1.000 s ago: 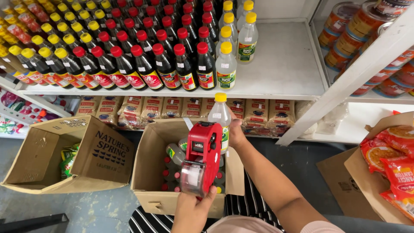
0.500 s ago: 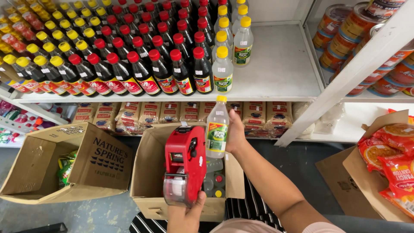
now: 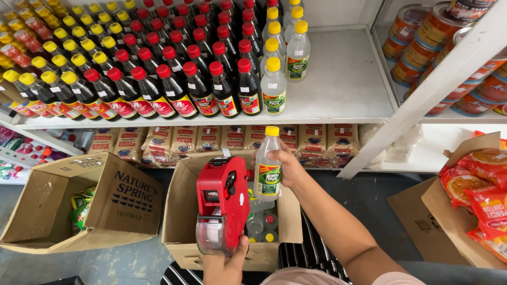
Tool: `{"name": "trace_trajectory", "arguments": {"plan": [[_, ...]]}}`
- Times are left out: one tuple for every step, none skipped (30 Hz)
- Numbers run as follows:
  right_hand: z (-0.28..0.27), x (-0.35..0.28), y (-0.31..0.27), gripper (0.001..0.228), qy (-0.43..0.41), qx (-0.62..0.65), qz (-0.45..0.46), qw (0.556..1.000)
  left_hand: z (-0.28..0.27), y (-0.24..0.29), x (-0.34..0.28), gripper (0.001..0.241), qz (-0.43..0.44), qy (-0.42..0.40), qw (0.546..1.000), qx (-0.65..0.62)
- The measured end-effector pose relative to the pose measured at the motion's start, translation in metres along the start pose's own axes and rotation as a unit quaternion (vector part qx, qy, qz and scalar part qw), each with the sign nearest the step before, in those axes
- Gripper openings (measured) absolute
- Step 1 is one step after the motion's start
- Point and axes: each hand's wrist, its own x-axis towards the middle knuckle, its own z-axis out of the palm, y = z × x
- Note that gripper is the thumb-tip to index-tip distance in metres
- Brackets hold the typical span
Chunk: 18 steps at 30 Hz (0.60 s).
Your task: Apply price labels to individual bottles using a pricing gun and organize them into a box or onto a shelf.
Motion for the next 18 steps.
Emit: {"name": "trace_trajectory", "arguments": {"plan": [[-0.003, 0.000, 0.001, 0.062, -0.007, 0.000, 0.000, 1.000, -0.001, -0.004, 0.001, 0.040, 0.061, 0.005, 0.998, 0.005], [-0.006, 0.001, 0.002, 0.063, -0.015, 0.000, 0.000, 1.000, -0.002, -0.008, 0.003, 0.039, 0.122, 0.011, 0.992, 0.009], [-0.003, -0.001, -0.001, 0.063, -0.015, -0.001, -0.001, 1.000, -0.002, -0.008, 0.003, 0.039, 0.122, 0.010, 0.992, 0.008], [0.001, -0.004, -0.004, 0.063, -0.014, 0.011, 0.009, 1.000, -0.002, -0.009, 0.003, 0.039, 0.152, 0.013, 0.988, 0.018], [0.004, -0.006, -0.006, 0.062, -0.014, 0.023, 0.019, 0.999, -0.001, -0.009, 0.003, 0.038, 0.181, 0.016, 0.983, 0.027], [0.006, -0.007, -0.007, 0.062, -0.014, 0.022, 0.019, 0.999, -0.001, -0.012, 0.003, 0.038, 0.182, 0.016, 0.983, 0.026], [0.007, -0.009, -0.009, 0.061, -0.019, 0.011, 0.010, 1.000, -0.001, -0.016, 0.002, 0.037, 0.169, 0.017, 0.985, 0.022], [0.008, -0.009, -0.010, 0.061, -0.025, -0.001, 0.001, 1.000, 0.000, -0.019, 0.002, 0.037, 0.158, 0.018, 0.987, 0.018], [0.004, -0.008, -0.009, 0.061, -0.025, -0.002, 0.000, 1.000, 0.000, -0.018, 0.002, 0.037, 0.159, 0.018, 0.987, 0.018], [0.000, -0.007, -0.007, 0.061, -0.032, -0.005, -0.018, 0.999, 0.000, -0.016, 0.002, 0.037, 0.116, 0.013, 0.993, 0.024], [-0.004, -0.005, -0.006, 0.061, -0.038, -0.009, -0.036, 0.999, 0.001, -0.015, 0.002, 0.037, 0.073, 0.007, 0.997, 0.030], [-0.004, -0.005, -0.009, 0.061, -0.039, -0.009, -0.037, 0.999, 0.001, -0.017, 0.003, 0.037, 0.074, 0.007, 0.997, 0.030], [-0.003, -0.005, -0.012, 0.064, -0.052, -0.006, -0.054, 0.997, 0.000, -0.018, 0.004, 0.037, 0.096, 0.007, 0.995, 0.029], [-0.003, -0.005, -0.017, 0.067, -0.065, -0.004, -0.073, 0.995, 0.001, -0.019, 0.005, 0.036, 0.119, 0.007, 0.992, 0.027], [-0.006, -0.001, -0.025, 0.067, -0.066, -0.005, -0.075, 0.995, 0.004, -0.024, 0.008, 0.036, 0.121, 0.006, 0.992, 0.027], [-0.008, 0.002, -0.033, 0.075, -0.062, -0.011, -0.118, 0.991, 0.006, -0.030, 0.010, 0.037, 0.150, 0.006, 0.989, -0.008], [-0.010, 0.006, -0.040, 0.085, -0.057, -0.016, -0.161, 0.985, 0.008, -0.035, 0.012, 0.038, 0.179, 0.006, 0.983, -0.044], [-0.016, 0.012, -0.055, 0.085, -0.059, -0.017, -0.162, 0.985, 0.013, -0.040, 0.013, 0.038, 0.181, 0.006, 0.982, -0.044]]}}
